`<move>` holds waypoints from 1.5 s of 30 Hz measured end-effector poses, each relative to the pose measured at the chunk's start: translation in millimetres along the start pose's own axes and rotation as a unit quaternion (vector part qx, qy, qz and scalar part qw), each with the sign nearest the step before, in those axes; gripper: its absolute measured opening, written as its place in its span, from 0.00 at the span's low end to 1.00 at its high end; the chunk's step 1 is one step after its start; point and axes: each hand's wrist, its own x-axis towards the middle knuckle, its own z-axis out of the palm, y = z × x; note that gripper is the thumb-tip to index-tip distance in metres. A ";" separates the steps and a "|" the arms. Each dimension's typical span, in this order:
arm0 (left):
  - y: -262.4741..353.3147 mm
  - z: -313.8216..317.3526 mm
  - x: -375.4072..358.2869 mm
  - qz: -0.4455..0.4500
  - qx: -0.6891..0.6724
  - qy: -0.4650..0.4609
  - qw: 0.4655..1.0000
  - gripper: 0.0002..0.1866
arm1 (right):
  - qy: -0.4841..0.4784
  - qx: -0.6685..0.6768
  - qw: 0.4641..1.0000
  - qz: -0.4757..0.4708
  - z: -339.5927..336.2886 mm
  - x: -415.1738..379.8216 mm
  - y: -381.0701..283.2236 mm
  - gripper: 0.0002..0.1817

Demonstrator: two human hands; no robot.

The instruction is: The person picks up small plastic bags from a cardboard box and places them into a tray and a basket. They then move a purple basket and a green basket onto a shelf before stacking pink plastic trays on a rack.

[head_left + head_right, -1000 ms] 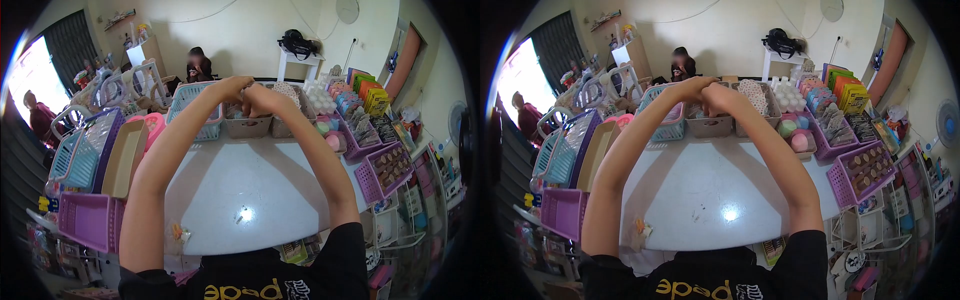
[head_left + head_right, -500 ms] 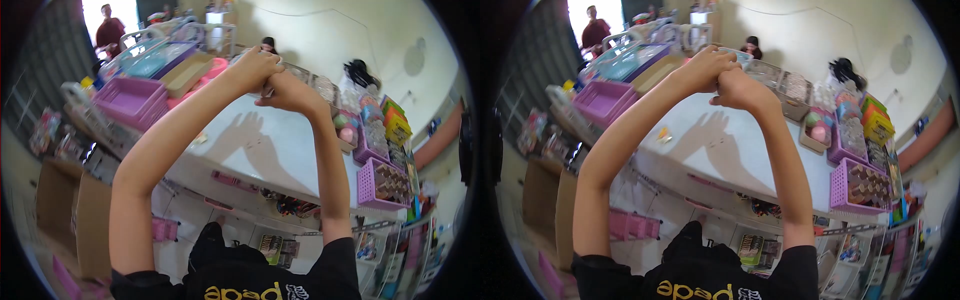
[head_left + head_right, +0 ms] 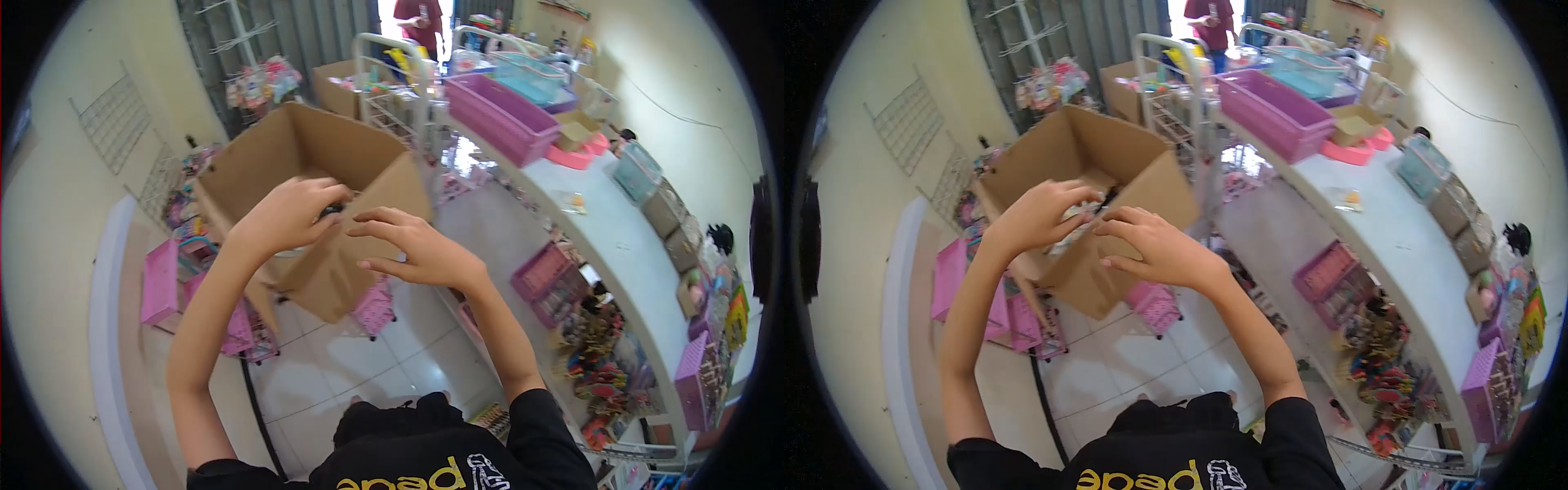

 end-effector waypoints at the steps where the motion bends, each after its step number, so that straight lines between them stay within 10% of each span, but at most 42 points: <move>1: -21.6 2.1 -32.8 -0.068 -0.048 0.008 0.997 0.13 | 0.002 0.010 1.000 -0.011 22.8 14.4 -2.2 0.17; 9: -127.4 11.3 -233.0 -0.224 -0.035 0.175 0.958 0.15 | 0.250 -0.146 0.957 -0.006 143.7 65.3 24.9 0.07; 17: -191.7 3.7 -193.8 -0.166 -0.115 0.219 0.955 0.14 | 0.348 -0.143 0.926 0.019 151.2 63.7 20.3 0.13; 25: -293.0 39.4 -72.8 -0.012 -0.126 -0.050 0.991 0.13 | 0.419 -0.129 0.895 0.077 154.7 71.4 17.4 0.18; 29: -322.5 43.7 -10.4 -0.024 0.014 -0.293 0.956 0.18 | 0.391 -0.128 0.906 0.103 151.7 70.5 15.3 0.19; 33: -349.5 61.1 26.7 0.039 0.036 -0.301 0.952 0.20 | 0.352 -0.134 0.912 0.159 144.7 73.1 6.5 0.19; 43: -402.5 39.6 52.9 0.269 -0.352 -0.067 0.894 0.13 | 0.017 -0.202 0.811 0.549 111.3 151.6 -6.1 0.12; 45: -409.8 55.7 57.9 0.251 -0.496 -0.008 0.831 0.12 | -0.175 -0.160 0.743 0.626 109.6 184.8 14.8 0.10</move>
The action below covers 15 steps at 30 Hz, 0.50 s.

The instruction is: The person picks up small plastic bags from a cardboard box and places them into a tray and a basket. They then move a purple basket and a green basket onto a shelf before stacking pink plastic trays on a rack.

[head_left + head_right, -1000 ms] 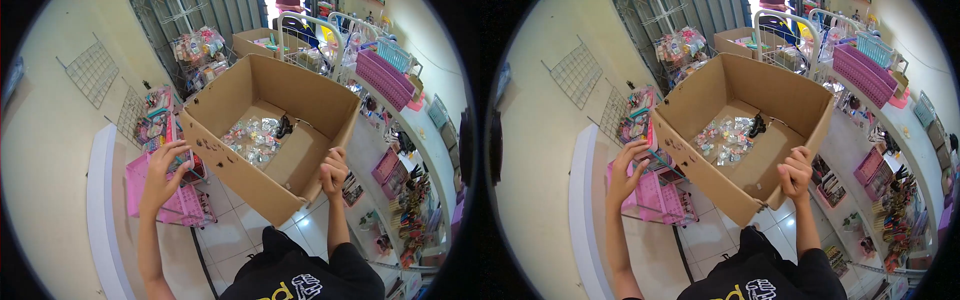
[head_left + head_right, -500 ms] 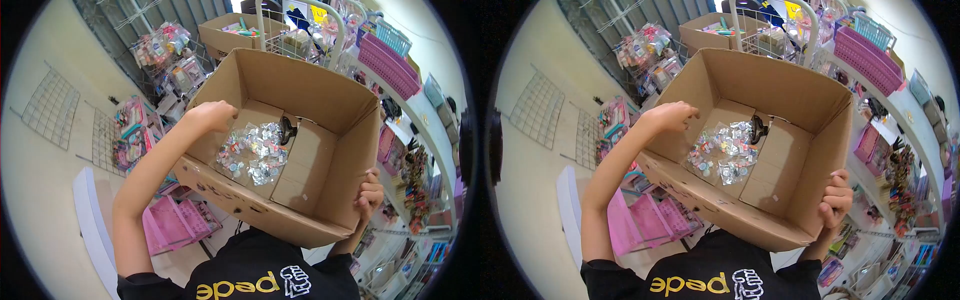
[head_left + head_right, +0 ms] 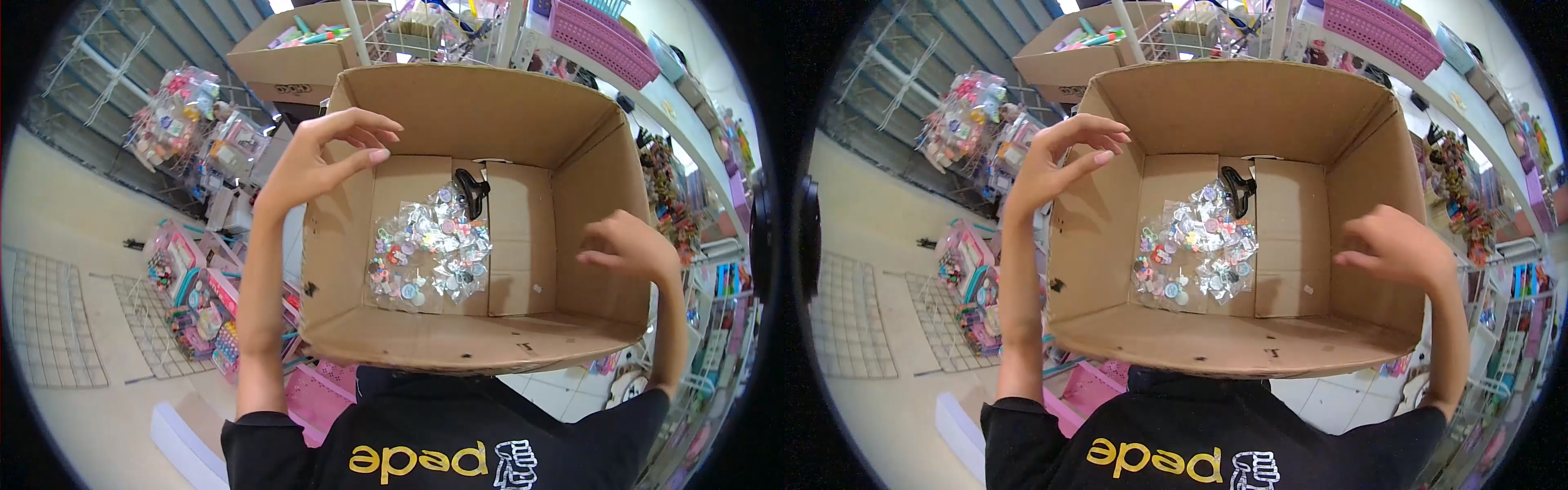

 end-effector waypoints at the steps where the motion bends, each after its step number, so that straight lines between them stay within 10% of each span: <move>1: -5.0 2.6 0.8 0.018 0.001 0.008 1.000 0.12 | -0.025 -0.048 0.998 -0.028 -3.8 17.4 -17.7 0.11; 8: -16.7 14.5 0.5 0.016 0.042 0.031 0.999 0.12 | 0.110 -0.149 0.874 -0.450 88.4 176.2 -115.6 0.12; 15: -25.8 17.9 -9.5 -0.008 0.147 0.064 0.987 0.08 | 0.136 -0.136 0.803 -0.563 157.7 237.1 -127.2 0.12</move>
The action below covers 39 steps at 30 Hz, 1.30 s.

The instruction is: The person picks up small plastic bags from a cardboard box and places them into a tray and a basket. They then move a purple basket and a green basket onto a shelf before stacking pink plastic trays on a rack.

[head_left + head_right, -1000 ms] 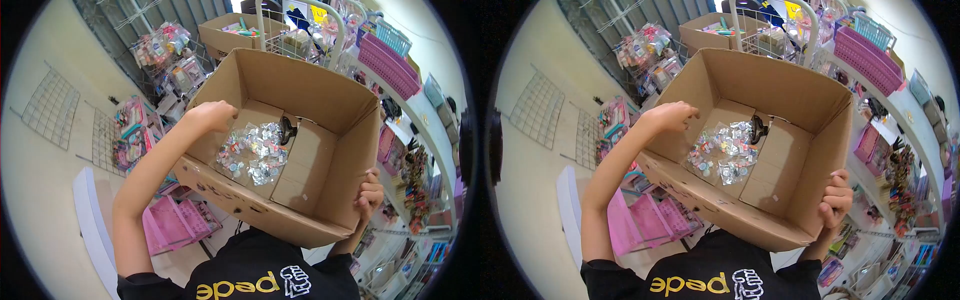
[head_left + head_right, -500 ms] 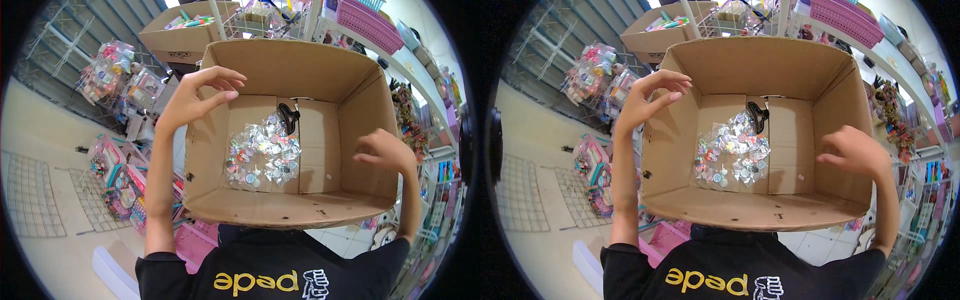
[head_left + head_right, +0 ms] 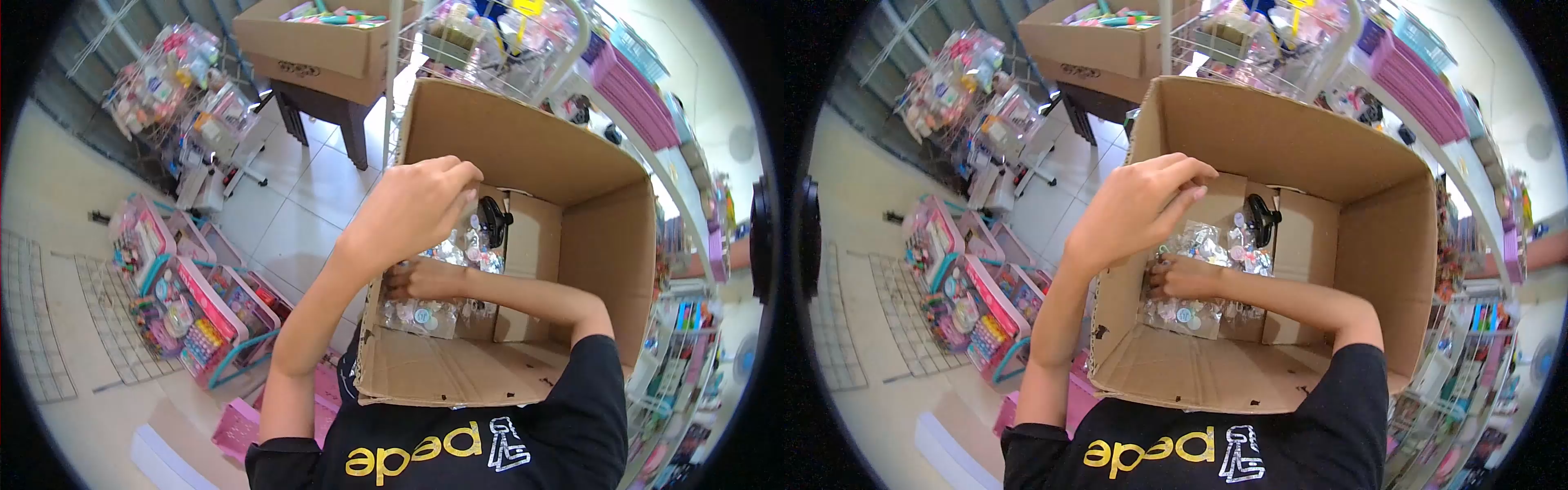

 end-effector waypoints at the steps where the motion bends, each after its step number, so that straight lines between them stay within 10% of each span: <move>1: 0.5 -1.2 -1.6 -0.007 0.012 -0.019 1.000 0.09 | -0.006 0.004 1.000 -0.015 -3.0 -2.9 3.9 0.12; 3: 0.3 -2.1 -2.0 -0.003 0.002 -0.005 1.000 0.09 | -0.025 0.265 0.957 0.114 -11.3 -9.0 12.1 0.09; 8: 2.0 -2.5 3.7 -0.036 -0.042 -0.032 0.998 0.13 | -0.045 0.435 0.876 0.202 -76.0 -27.3 40.6 0.10; 17: 17.6 -8.8 -3.9 -0.063 -0.143 0.125 0.980 0.28 | 0.316 0.591 0.696 0.257 -161.2 -25.2 35.2 0.13; 23: 24.7 -9.7 -14.2 -0.137 -0.191 0.090 0.968 0.17 | 0.300 0.492 0.791 0.205 -159.3 -11.0 27.6 0.12; 25: 24.1 -8.0 -15.3 -0.135 -0.206 0.135 0.960 0.18 | 0.329 0.591 0.722 0.149 -148.8 -11.6 36.3 0.11; 26: 24.4 -7.1 -15.8 -0.133 -0.221 0.181 0.949 0.18 | 0.351 0.708 0.598 0.135 -144.0 -8.0 36.7 0.09; 29: 25.5 -7.2 -16.7 -0.127 -0.375 0.235 0.888 0.24 | 0.325 0.616 0.666 0.265 -106.8 -9.8 48.6 0.08; 33: 34.5 -7.7 -16.3 -0.159 -0.487 0.303 0.804 0.33 | 0.072 0.146 0.948 0.275 -46.4 -13.1 42.2 0.19; 39: 32.1 -20.2 -32.0 -0.148 -0.752 0.312 0.562 0.21 | -0.017 0.022 0.938 0.344 -5.0 -3.9 39.0 0.19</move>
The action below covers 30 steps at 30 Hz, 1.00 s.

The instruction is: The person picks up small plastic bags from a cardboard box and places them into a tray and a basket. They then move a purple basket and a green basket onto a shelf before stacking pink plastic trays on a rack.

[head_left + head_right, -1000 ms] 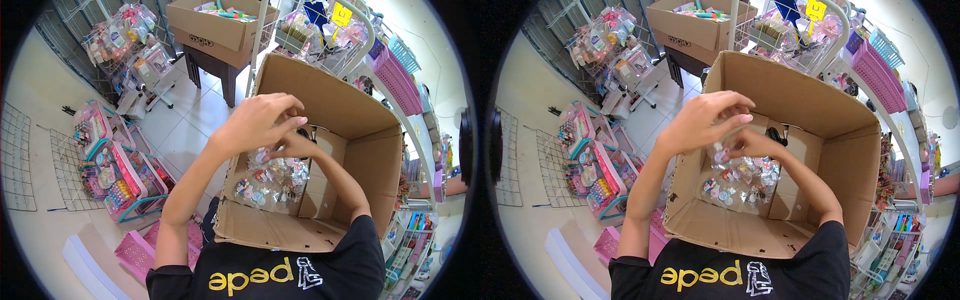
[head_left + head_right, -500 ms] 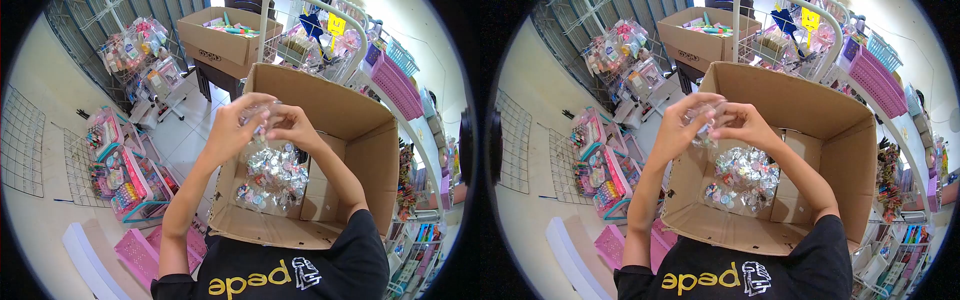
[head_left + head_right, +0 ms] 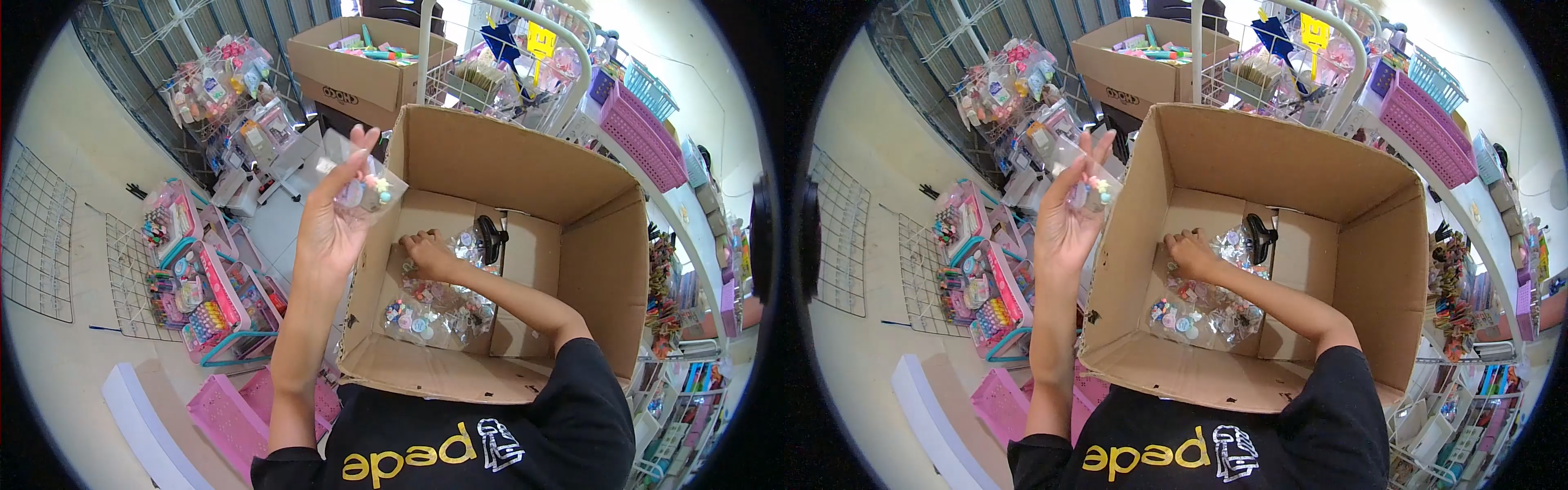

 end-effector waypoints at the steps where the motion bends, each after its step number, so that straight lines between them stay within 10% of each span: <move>1: 4.6 -0.5 -2.4 -0.035 -0.078 -0.013 0.996 0.23 | 0.003 -0.002 1.000 -0.002 -4.1 1.7 1.7 0.19; 9: 0.8 3.7 -12.7 -0.004 -0.046 -0.055 0.997 0.18 | -0.023 0.346 0.934 -0.084 -106.5 0.9 25.4 0.10; 16: -1.2 -2.6 -18.8 -0.092 -0.084 -0.078 0.989 0.20 | 0.006 0.393 0.915 -0.090 -222.5 -41.5 -13.3 0.07; 30: -3.6 19.3 -51.3 -0.206 0.007 -0.053 0.977 0.26 | 0.071 0.338 0.908 -0.236 -244.0 -39.7 -55.8 0.19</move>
